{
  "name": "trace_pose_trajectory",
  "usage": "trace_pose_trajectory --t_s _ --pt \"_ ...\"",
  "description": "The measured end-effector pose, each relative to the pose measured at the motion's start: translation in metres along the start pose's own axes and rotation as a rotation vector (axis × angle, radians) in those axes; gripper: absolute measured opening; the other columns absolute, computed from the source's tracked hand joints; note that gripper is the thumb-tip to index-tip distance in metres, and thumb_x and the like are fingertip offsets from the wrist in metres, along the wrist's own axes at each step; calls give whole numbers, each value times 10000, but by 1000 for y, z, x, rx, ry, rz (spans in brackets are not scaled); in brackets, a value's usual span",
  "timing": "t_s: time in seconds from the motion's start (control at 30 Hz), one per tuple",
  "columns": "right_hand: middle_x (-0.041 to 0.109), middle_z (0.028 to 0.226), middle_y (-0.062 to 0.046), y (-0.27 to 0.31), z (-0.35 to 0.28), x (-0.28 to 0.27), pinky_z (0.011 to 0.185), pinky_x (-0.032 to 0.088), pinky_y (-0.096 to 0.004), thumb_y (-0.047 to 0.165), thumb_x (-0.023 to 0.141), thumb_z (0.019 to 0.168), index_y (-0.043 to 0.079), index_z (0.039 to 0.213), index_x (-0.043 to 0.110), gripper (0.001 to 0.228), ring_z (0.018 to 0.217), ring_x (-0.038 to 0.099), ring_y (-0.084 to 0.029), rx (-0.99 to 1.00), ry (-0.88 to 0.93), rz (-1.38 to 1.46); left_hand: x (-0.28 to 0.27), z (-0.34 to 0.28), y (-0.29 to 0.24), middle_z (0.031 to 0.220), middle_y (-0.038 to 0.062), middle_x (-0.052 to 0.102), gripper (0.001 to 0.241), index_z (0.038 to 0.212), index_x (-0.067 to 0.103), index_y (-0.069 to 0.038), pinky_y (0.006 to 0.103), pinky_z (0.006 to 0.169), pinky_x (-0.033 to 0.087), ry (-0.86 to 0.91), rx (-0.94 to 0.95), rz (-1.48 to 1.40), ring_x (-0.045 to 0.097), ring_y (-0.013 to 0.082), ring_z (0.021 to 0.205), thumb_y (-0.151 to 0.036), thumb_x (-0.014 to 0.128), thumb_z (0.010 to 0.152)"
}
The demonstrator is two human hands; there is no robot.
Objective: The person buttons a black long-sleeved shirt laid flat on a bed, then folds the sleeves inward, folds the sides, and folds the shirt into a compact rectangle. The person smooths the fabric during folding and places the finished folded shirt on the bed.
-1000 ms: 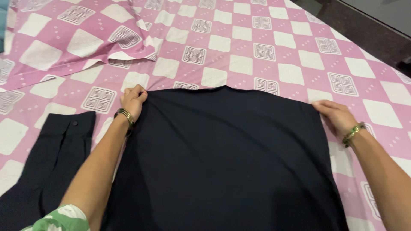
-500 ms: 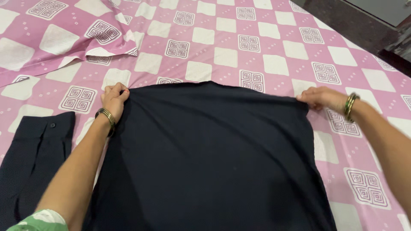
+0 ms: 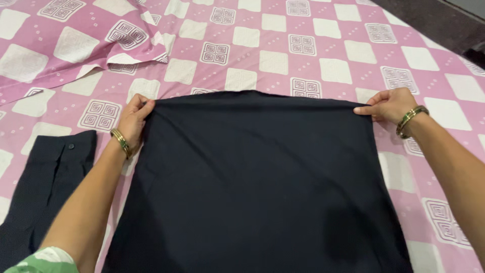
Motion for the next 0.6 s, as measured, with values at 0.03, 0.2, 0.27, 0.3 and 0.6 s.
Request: trace_pose_trajectory --t_s 0.03,0.2,0.27,0.3,0.6 --pt "671 733 -89 -4 -1 3 583 529 -276 153 920 767 24 829 683 277 613 612 -151 -1 -23 26 2 -4 -1 866 -43 597 134 931 552 -125 225 732 484 9 -11 -36 559 53 795 -133 665 1000" --pt "672 775 -58 -14 -12 10 613 528 -254 88 869 808 11 950 663 262 673 625 -109 -173 -58 171 7 -8 -14 852 -35 586 186 966 526 -112 236 700 496 30 62 -49 568 65 771 -22 688 966" --pt "675 789 -49 -19 -13 10 633 547 -243 65 839 813 25 998 660 260 688 639 -97 -210 -50 202 2 -6 -12 833 -39 581 187 1021 527 -118 228 682 490 -3 83 -66 561 57 753 -13 673 971" --pt "670 794 -44 -19 -13 11 636 551 -240 53 826 812 34 1022 660 268 689 637 -93 -233 -35 239 0 -4 -10 818 -44 577 207 1057 530 -126 220 672 483 -17 98 -57 557 48 744 -3 665 960" --pt "683 877 -44 -18 -18 16 656 538 -244 93 863 854 13 1039 684 270 728 619 -89 -318 -200 183 -16 0 -6 742 -74 433 297 1211 496 -157 219 532 279 -139 154 94 351 46 620 -13 626 986"
Point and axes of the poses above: each hand's wrist, its own z-axis towards the middle knuckle, its own x-axis out of the palm, y = z × x, the point moved 10 cm from there along z, towards the middle knuckle
